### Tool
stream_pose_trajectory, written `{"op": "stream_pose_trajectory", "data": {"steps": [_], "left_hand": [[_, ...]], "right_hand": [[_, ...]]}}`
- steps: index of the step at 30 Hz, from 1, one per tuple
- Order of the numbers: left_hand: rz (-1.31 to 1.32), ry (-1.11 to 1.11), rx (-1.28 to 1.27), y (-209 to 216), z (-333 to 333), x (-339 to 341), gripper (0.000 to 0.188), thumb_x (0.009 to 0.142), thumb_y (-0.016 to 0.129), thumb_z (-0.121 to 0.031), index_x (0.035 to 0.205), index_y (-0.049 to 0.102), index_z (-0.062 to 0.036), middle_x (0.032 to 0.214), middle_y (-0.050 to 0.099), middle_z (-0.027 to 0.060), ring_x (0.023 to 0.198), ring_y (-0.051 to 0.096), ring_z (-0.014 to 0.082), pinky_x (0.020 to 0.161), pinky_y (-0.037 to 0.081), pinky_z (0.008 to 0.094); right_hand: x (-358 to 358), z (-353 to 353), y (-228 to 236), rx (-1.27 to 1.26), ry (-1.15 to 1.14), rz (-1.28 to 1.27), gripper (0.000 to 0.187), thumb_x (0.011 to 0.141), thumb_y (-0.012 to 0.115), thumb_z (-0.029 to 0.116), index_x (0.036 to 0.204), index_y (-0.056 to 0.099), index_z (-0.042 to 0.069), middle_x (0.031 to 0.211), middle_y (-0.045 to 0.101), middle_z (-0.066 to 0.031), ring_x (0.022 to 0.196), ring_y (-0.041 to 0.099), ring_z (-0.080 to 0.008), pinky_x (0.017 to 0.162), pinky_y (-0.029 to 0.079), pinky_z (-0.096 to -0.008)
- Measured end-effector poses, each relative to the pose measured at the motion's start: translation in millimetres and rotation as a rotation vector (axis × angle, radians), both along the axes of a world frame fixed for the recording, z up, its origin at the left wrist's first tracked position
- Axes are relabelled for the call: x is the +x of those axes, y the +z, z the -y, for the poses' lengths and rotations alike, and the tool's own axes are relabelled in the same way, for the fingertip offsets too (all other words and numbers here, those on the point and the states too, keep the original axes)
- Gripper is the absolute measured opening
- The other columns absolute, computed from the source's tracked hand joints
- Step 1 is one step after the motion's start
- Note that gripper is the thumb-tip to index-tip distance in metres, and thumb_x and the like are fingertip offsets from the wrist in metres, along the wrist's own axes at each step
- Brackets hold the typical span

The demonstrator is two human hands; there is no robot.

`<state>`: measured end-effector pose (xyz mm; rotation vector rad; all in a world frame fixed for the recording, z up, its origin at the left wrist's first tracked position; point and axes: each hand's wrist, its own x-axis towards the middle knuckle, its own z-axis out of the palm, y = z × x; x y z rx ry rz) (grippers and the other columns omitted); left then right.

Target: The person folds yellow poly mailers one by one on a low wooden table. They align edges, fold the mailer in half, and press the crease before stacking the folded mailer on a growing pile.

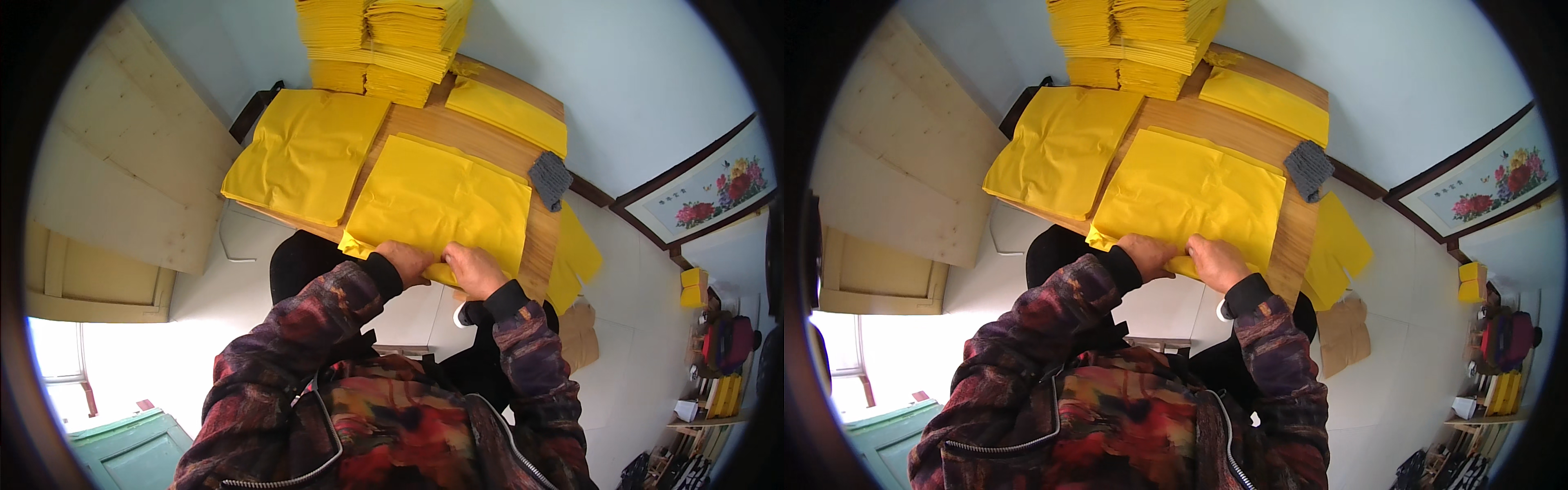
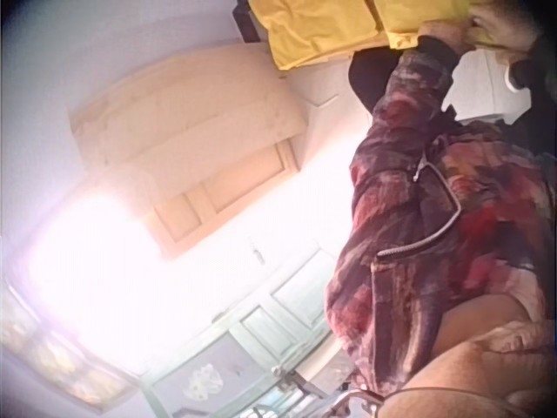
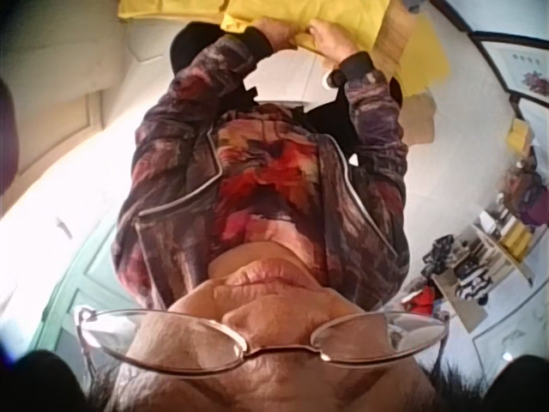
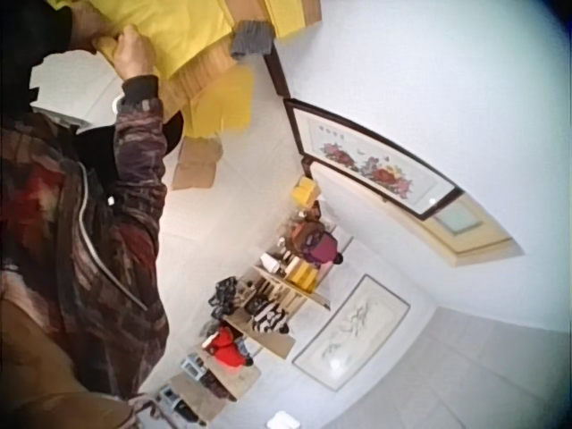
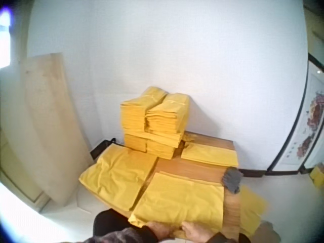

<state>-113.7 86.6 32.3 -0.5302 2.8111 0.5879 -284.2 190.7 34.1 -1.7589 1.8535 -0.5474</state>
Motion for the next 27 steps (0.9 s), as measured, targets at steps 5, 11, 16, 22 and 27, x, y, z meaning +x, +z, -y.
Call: {"op": "stream_pose_trajectory", "data": {"steps": [5, 11, 16, 22, 27], "left_hand": [[0.067, -0.040, 0.004, 8.3, 9.1, -3.7, 0.042, 0.081, 0.067, -0.047, 0.104, 0.063, -0.0125, 0.083, 0.068, 0.0126, 0.082, 0.067, 0.0335, 0.071, 0.052, 0.0446], [0.082, -0.092, 0.045, 14.2, 20.0, -4.5, 0.041, 0.079, 0.070, -0.044, 0.101, 0.063, -0.0106, 0.087, 0.067, 0.0125, 0.088, 0.065, 0.0343, 0.075, 0.051, 0.0446], [-0.361, -0.095, -0.438, 8.7, 8.4, 10.6, 0.034, 0.076, 0.073, -0.033, 0.100, 0.060, -0.0120, 0.085, 0.062, 0.0099, 0.087, 0.063, 0.0328, 0.074, 0.049, 0.0462], [-0.023, -0.009, -0.166, 12.7, 2.4, 0.8, 0.030, 0.078, 0.072, -0.027, 0.099, 0.059, -0.0095, 0.086, 0.065, 0.0136, 0.085, 0.065, 0.0354, 0.073, 0.050, 0.0477], [0.160, -0.155, 0.132, 32.7, 23.5, -16.8, 0.033, 0.078, 0.073, -0.031, 0.098, 0.061, -0.0076, 0.089, 0.068, 0.0170, 0.091, 0.065, 0.0363, 0.077, 0.051, 0.0477]], "right_hand": [[22.8, -19.2, 18.1, -0.218, 0.089, -0.395, 0.027, 0.082, 0.069, 0.028, 0.094, 0.059, 0.006, 0.091, 0.062, -0.0116, 0.092, 0.059, -0.0311, 0.073, 0.045, -0.0433], [33.4, -7.2, 21.8, 0.129, 0.034, -0.455, 0.033, 0.074, 0.077, 0.028, 0.088, 0.057, 0.005, 0.083, 0.066, -0.0173, 0.084, 0.065, -0.0322, 0.070, 0.049, -0.0454], [17.0, 2.6, 34.0, 0.221, 0.048, -0.236, 0.031, 0.073, 0.076, 0.026, 0.085, 0.061, 0.002, 0.079, 0.066, -0.0197, 0.081, 0.066, -0.0357, 0.069, 0.051, -0.0459], [6.9, 5.1, 41.8, 0.285, 0.119, -0.160, 0.029, 0.071, 0.076, 0.026, 0.080, 0.064, 0.002, 0.083, 0.067, -0.0181, 0.084, 0.065, -0.0365, 0.070, 0.051, -0.0454], [27.8, -15.1, 34.3, -0.003, 0.041, -0.436, 0.036, 0.072, 0.078, 0.022, 0.091, 0.057, 0.000, 0.084, 0.065, -0.0212, 0.081, 0.065, -0.0363, 0.068, 0.051, -0.0449]]}}
